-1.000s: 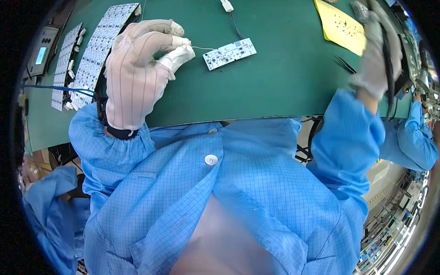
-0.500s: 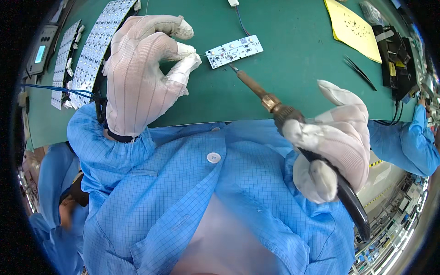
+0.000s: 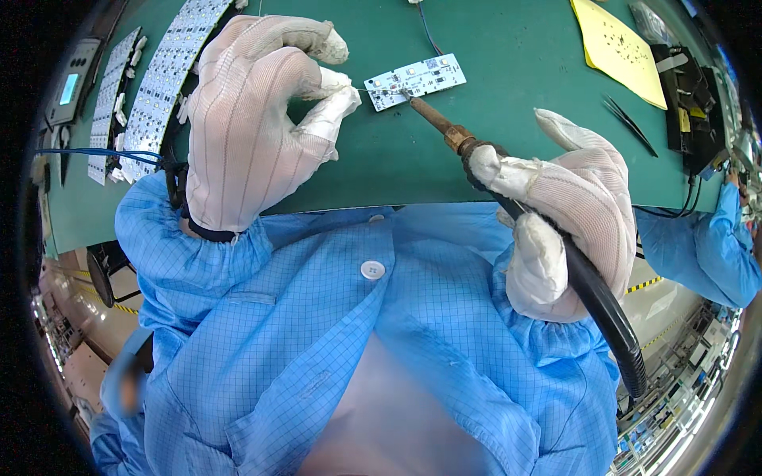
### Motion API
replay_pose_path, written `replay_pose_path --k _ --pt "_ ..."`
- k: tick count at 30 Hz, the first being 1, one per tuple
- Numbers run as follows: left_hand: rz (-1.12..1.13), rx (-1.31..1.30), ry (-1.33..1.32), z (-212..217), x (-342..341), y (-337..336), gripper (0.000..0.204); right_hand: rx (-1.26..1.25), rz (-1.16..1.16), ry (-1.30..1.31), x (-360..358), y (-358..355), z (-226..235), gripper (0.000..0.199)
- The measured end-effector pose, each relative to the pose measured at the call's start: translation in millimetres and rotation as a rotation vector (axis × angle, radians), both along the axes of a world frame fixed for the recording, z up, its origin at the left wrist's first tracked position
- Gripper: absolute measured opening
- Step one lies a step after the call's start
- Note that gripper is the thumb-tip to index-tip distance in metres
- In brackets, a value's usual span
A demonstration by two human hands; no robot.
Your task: Soldering electronic components onto PCB strips using a soldering iron.
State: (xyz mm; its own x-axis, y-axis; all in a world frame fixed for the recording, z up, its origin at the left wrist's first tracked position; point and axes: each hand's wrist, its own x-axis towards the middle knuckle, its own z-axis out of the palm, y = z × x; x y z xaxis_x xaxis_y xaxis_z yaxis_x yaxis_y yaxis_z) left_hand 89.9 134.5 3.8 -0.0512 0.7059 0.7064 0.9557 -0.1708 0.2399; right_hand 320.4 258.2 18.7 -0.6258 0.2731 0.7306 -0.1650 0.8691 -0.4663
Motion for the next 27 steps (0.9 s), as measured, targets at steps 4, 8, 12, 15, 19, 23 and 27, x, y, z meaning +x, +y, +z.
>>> replay_pose_path --k 4,8,12,15,19,23,27 --pt "-0.026 0.034 -0.005 0 -1 2 0.023 0.046 0.042 -0.047 6 9 1 0.029" --pt "-0.008 0.015 0.01 2 1 3 0.026 0.087 0.093 -0.104 10 16 3 0.029" --pt "0.018 -0.046 0.005 6 3 0 0.026 0.092 0.103 -0.114 12 17 4 0.028" --pt "0.008 -0.029 0.008 7 3 1 0.025 0.073 0.094 -0.111 12 15 4 0.032" --pt "-0.001 -0.02 0.015 5 3 2 0.023 0.003 0.059 -0.1 13 9 3 0.036" --pt "-0.011 -0.021 0.019 3 2 2 0.022 -0.084 0.032 -0.1 13 3 5 0.041" --pt "-0.025 -0.021 0.021 1 0 3 0.021 -0.15 0.03 -0.189 18 4 8 0.045"
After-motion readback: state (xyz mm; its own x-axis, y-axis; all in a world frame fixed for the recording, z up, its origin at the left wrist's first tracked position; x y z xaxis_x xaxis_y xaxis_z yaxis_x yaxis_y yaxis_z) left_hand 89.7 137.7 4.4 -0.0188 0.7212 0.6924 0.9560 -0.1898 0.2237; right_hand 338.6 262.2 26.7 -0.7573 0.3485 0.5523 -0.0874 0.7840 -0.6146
